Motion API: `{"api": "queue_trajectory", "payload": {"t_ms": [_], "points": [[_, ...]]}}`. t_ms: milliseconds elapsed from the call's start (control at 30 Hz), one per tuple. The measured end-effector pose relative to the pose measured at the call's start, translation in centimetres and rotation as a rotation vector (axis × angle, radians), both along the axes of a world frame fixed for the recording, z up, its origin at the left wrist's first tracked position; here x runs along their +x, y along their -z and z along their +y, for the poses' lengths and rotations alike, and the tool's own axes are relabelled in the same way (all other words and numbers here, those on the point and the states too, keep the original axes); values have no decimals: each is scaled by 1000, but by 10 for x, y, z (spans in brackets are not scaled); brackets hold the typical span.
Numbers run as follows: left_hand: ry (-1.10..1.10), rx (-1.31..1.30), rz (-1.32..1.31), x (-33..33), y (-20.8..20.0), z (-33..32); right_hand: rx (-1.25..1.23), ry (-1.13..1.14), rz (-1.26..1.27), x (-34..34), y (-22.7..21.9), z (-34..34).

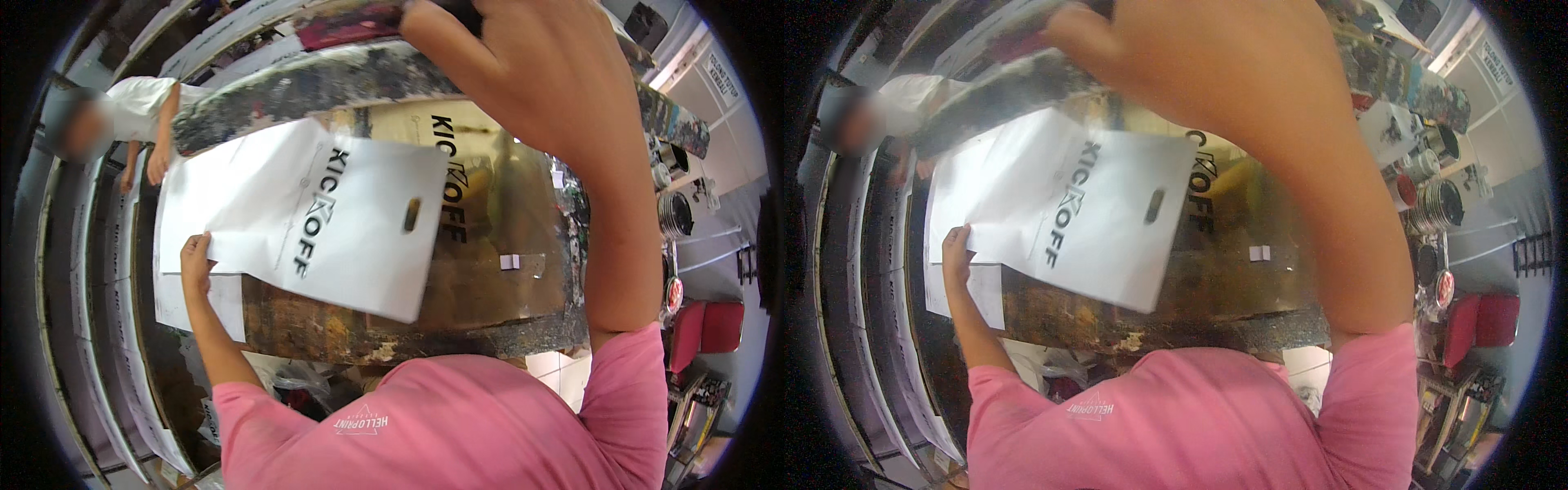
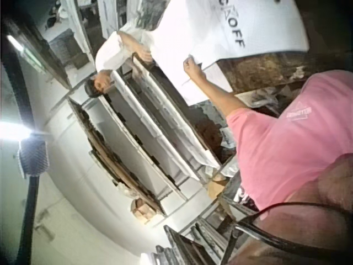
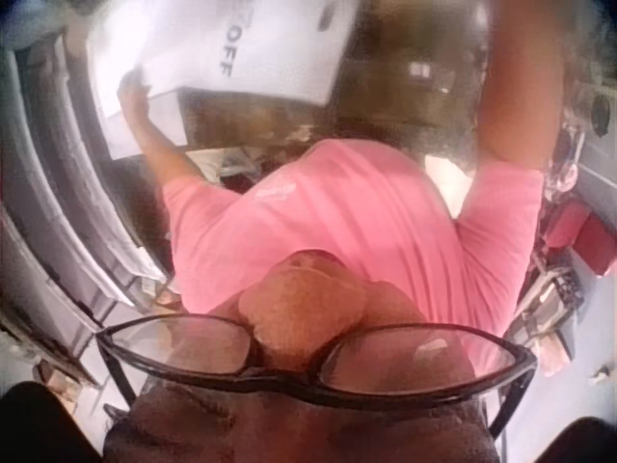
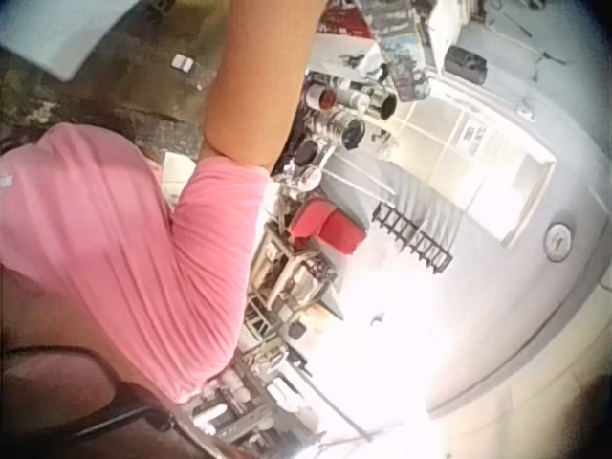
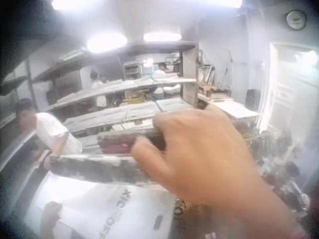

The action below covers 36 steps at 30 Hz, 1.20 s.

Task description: The person performs screen printing on white bags by applying black ink with a squeegee across a screen and then lifting the frame to reveal the printed design.

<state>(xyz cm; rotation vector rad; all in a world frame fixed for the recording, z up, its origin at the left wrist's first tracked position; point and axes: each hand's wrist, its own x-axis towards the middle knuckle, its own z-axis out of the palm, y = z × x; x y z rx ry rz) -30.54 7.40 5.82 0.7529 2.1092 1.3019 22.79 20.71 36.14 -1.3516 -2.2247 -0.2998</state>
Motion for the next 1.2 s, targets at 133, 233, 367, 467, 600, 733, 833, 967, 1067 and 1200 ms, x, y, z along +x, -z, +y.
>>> {"api": "queue_trajectory", "payload": {"t_ms": [133, 233, 367, 467, 600, 733, 833, 967, 1067, 1200], "points": [[-124, -159, 218, -117, 9, -7, 91, -252, 149, 16, 6, 7], [-154, -207, 368, -194, 28, -5, 169, -245, 127, 24, 21, 15], [-201, -299, 752, -259, 56, -4, 236, -197, 87, 26, 35, 22], [-212, -318, 834, -271, 71, -11, 233, -167, 56, 24, 33, 23], [-324, -280, 750, -262, 74, -27, 139, -201, 76, 26, 24, 17], [-797, -126, 957, -179, 65, -51, 148, -204, 97, 26, 27, 13], [-622, 173, 1048, -18, 58, -80, 137, -177, 62, 27, 31, 14], [125, 99, 511, 242, 70, -122, 164, -211, 93, 27, 30, 18], [419, 90, 654, 333, 64, -126, 142, -152, 38, 25, 28, 17], [459, 59, 555, 339, 45, -115, 166, -246, 73, 27, 30, 15]]}}
